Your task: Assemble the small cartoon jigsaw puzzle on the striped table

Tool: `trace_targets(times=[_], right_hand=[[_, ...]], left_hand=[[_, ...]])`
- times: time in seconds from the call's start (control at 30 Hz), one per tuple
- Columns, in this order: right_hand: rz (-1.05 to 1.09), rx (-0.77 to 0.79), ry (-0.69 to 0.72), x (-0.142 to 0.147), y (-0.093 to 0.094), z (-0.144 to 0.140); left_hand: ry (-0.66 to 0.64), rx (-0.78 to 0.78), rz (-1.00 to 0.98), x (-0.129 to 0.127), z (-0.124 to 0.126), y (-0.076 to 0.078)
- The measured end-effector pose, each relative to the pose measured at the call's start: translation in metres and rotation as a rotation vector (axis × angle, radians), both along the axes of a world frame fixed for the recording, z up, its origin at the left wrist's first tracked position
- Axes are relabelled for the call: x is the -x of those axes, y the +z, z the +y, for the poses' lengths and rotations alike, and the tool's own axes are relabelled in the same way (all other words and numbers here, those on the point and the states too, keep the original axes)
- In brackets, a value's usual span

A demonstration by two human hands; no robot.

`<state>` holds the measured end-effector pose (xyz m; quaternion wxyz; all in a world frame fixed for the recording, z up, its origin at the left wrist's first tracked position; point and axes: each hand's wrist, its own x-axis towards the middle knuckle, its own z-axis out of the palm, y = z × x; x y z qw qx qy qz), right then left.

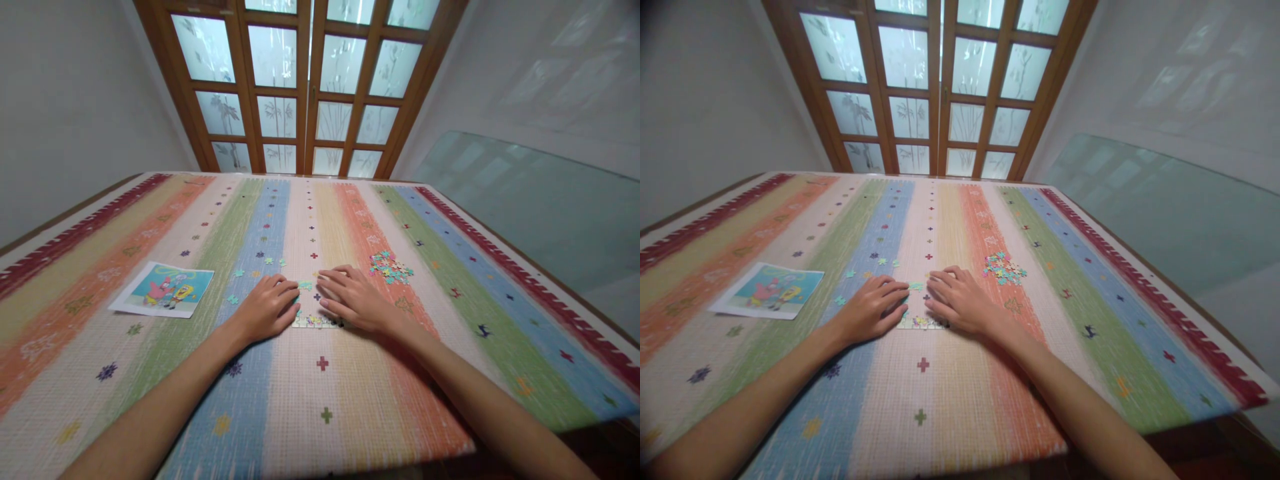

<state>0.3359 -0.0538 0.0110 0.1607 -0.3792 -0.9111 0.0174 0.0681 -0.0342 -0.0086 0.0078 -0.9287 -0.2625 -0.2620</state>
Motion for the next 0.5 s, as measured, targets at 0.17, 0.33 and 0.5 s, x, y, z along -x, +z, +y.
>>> trace_targets(times=[0.17, 0.33, 0.5], right_hand=[[-0.021, -0.023, -0.019, -0.028, 0.003, 0.002], [0.027, 0.013, -0.051, -0.052, -0.002, -0.006], [0.107, 0.026, -0.104, -0.061, -0.010, -0.014]], left_hand=[[0.002, -0.007, -0.005, 0.001, 0.000, -0.001], [0.008, -0.021, 0.013, 0.002, 0.000, -0.001], [0.005, -0.037, 0.020, 0.003, 0.000, -0.001]])
